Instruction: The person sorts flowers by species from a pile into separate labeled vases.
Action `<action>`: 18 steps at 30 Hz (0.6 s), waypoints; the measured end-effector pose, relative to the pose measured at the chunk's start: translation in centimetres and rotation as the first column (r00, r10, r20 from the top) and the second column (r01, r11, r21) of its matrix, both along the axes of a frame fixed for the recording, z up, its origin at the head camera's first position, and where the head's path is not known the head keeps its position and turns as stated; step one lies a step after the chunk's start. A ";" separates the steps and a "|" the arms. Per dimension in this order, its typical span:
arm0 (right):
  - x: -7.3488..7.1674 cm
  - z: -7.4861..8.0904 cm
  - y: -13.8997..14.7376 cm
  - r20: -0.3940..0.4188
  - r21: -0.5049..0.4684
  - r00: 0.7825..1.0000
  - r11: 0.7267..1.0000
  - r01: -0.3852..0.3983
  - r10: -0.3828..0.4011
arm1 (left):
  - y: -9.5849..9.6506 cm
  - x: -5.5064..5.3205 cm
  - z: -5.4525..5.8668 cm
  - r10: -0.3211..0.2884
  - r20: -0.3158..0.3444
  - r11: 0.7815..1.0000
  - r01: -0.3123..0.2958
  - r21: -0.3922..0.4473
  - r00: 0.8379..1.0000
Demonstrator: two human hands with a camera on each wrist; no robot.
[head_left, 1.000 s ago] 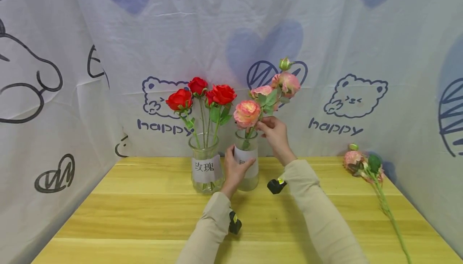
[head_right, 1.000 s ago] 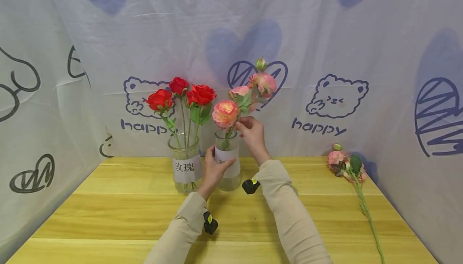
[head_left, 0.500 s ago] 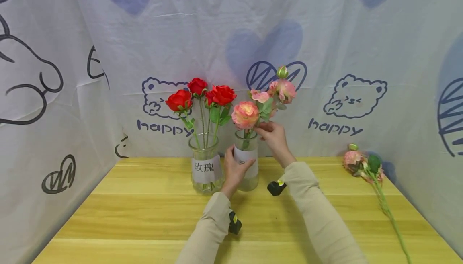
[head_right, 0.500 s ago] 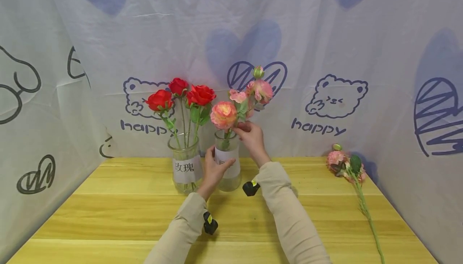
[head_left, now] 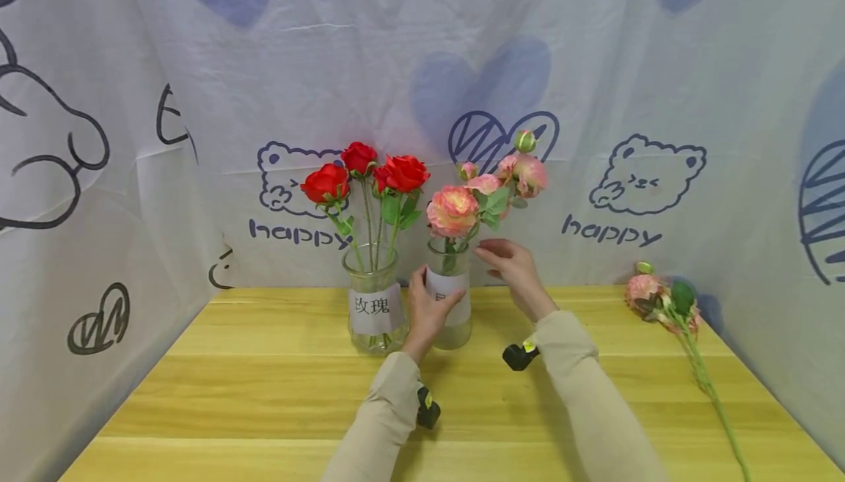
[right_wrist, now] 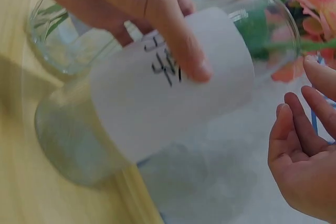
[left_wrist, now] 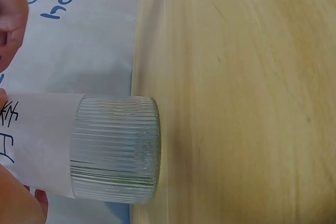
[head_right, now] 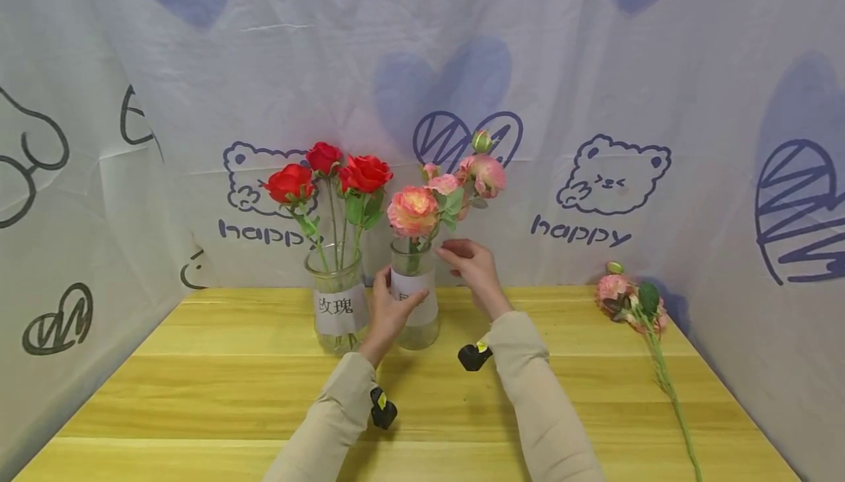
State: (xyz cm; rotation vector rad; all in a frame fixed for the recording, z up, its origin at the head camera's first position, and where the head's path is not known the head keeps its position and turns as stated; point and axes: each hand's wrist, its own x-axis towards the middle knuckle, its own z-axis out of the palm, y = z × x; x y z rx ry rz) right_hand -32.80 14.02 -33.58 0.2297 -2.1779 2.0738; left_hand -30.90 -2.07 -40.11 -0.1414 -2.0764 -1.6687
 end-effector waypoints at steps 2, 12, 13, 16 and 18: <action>0.1 -0.3 0.7 0.010 0.007 1.000 1.000 -0.007 0.007 | 0.0 0.0 0.0 0.003 0.000 1.000 -0.003 -0.002 1.000; 0.9 -1.5 6.5 0.019 0.138 0.999 0.990 -0.036 0.034 | 0.3 0.0 0.0 -0.010 0.018 1.000 0.009 0.017 1.000; 1.1 -1.5 7.2 0.021 0.155 0.999 0.987 -0.035 0.033 | 0.3 -0.1 -0.1 -0.010 0.017 1.000 0.009 0.020 1.000; 1.7 -1.6 9.1 0.039 0.178 0.999 0.983 -0.033 0.026 | 0.2 -0.2 -0.2 -0.004 0.012 1.000 0.003 0.023 1.000; 2.1 -1.7 10.3 0.047 0.181 0.999 0.983 -0.022 0.014 | 0.2 -0.4 -0.3 -0.003 0.008 1.000 0.003 0.026 1.000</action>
